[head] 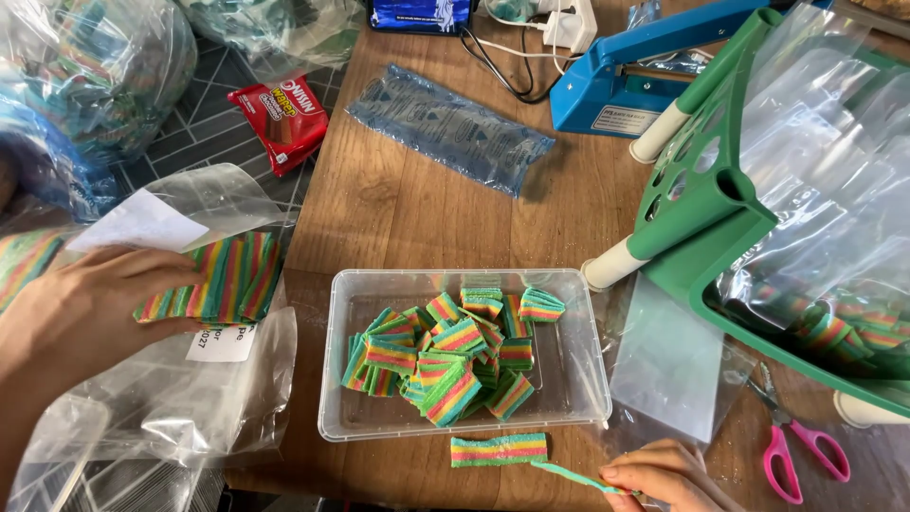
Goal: The person is sorting and trimming colorful candy strips and placing them into a plastic container for packaging.
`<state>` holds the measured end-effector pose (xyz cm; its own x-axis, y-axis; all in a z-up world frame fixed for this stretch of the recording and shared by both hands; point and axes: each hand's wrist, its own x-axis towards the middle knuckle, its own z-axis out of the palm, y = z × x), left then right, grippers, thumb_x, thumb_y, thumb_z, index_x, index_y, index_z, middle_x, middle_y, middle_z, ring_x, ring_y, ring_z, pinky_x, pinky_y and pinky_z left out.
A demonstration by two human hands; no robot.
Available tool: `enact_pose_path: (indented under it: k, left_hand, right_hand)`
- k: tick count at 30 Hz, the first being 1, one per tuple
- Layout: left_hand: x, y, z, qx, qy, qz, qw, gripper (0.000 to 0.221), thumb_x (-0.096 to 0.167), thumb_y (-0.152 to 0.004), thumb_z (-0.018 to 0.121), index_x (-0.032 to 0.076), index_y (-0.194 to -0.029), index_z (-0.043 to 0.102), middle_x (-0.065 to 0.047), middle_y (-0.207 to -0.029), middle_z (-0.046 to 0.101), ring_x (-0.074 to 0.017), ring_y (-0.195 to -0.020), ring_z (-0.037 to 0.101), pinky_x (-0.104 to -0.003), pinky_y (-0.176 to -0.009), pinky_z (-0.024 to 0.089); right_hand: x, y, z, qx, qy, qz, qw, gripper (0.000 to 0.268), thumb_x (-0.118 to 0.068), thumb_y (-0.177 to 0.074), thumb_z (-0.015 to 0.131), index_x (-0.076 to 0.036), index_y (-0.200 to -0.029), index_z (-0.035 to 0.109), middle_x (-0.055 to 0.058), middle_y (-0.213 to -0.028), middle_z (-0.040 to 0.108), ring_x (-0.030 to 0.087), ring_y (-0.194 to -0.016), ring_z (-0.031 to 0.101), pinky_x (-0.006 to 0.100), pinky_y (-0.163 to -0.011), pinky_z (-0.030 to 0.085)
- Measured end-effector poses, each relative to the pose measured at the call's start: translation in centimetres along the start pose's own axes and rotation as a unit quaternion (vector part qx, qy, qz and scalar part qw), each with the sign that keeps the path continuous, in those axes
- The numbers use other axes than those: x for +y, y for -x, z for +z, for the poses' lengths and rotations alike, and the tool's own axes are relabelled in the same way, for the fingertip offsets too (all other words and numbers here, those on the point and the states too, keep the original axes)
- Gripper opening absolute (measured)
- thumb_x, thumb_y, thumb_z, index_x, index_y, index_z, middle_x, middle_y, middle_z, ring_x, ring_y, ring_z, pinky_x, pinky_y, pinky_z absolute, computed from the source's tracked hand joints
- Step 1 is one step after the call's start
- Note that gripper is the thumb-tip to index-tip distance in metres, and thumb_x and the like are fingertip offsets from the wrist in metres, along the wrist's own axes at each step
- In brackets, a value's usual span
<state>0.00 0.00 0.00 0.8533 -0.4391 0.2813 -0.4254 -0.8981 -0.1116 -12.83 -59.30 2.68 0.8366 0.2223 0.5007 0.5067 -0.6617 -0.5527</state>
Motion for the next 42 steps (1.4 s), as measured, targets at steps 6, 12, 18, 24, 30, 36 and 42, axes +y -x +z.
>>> enact_pose_path:
  k: [6,12,18,24,30,36,42]
  left_hand:
    - [-1.1,-0.8,0.6,-0.037,0.07,-0.021,0.997,0.05,0.061,-0.063,0.081,0.031,-0.102,0.08,0.014,-0.115,0.074,-0.0111,-0.108,0.07,-0.035,-0.101,0.053]
    - [-1.0,-0.2,1.2,-0.001,0.106,0.001,0.994,0.045,0.042,-0.067,0.086,0.025,-0.108,0.08,0.008,-0.114,0.078,-0.0135,-0.104,0.073,-0.035,-0.097,0.057]
    - [1.0,0.9,0.2,0.045,-0.009,-0.017,0.999,0.04,0.045,-0.078,0.079,0.025,-0.113,0.081,0.01,-0.115,0.079,-0.0122,-0.109,0.074,-0.031,-0.098,0.06]
    - [2.5,1.4,-0.1,0.146,-0.138,0.076,0.977,0.027,0.035,-0.092,0.075,0.021,-0.114,0.083,0.008,-0.118,0.08,-0.009,-0.109,0.075,-0.028,-0.094,0.062]
    - [2.2,1.2,-0.6,0.111,0.022,0.006,0.994,0.028,0.03,-0.087,0.081,0.015,-0.111,0.083,0.001,-0.115,0.079,-0.017,-0.113,0.074,-0.034,-0.1,0.061]
    - [1.0,1.2,-1.1,0.068,0.083,-0.005,0.994,0.031,0.033,-0.083,0.078,0.018,-0.11,0.081,0.003,-0.122,0.076,-0.0191,-0.115,0.072,-0.036,-0.104,0.057]
    - [4.6,0.6,-1.1,0.12,-0.101,-0.065,0.986,0.023,0.033,-0.084,0.078,0.028,-0.106,0.083,0.016,-0.112,0.077,-0.0096,-0.106,0.073,-0.028,-0.088,0.061]
  right_hand:
    - [1.1,1.8,-0.3,0.003,0.03,0.011,0.999,0.026,-0.01,-0.074,0.082,-0.021,-0.097,0.076,-0.006,-0.09,0.078,0.008,-0.072,0.072,0.023,-0.077,0.052]
    - [1.7,3.2,-0.7,0.004,0.045,0.05,0.998,0.025,-0.01,-0.072,0.082,-0.022,-0.094,0.078,-0.007,-0.088,0.078,0.007,-0.072,0.073,0.021,-0.076,0.054]
    - [2.3,3.8,-1.0,-0.001,0.028,0.05,0.998,0.031,-0.009,-0.071,0.083,-0.02,-0.098,0.077,-0.005,-0.091,0.077,0.008,-0.073,0.074,0.021,-0.073,0.058]
    - [2.2,3.9,-0.7,0.006,0.016,0.051,0.999,0.027,-0.01,-0.072,0.082,-0.019,-0.098,0.077,-0.005,-0.091,0.079,0.009,-0.074,0.075,0.022,-0.074,0.056]
    - [2.5,4.2,-0.8,-0.002,0.01,0.056,0.998,0.028,-0.011,-0.073,0.082,-0.019,-0.099,0.077,-0.005,-0.092,0.079,0.009,-0.076,0.076,0.023,-0.076,0.056]
    - [4.7,4.8,-0.1,-0.014,0.021,0.022,0.999,0.025,-0.014,-0.072,0.082,-0.021,-0.096,0.078,-0.006,-0.091,0.078,0.007,-0.075,0.074,0.021,-0.075,0.056]
    - [7.3,6.5,0.1,-0.015,0.044,0.015,0.999,0.025,-0.015,-0.069,0.085,-0.022,-0.092,0.08,-0.008,-0.089,0.078,0.005,-0.077,0.074,0.023,-0.079,0.057]
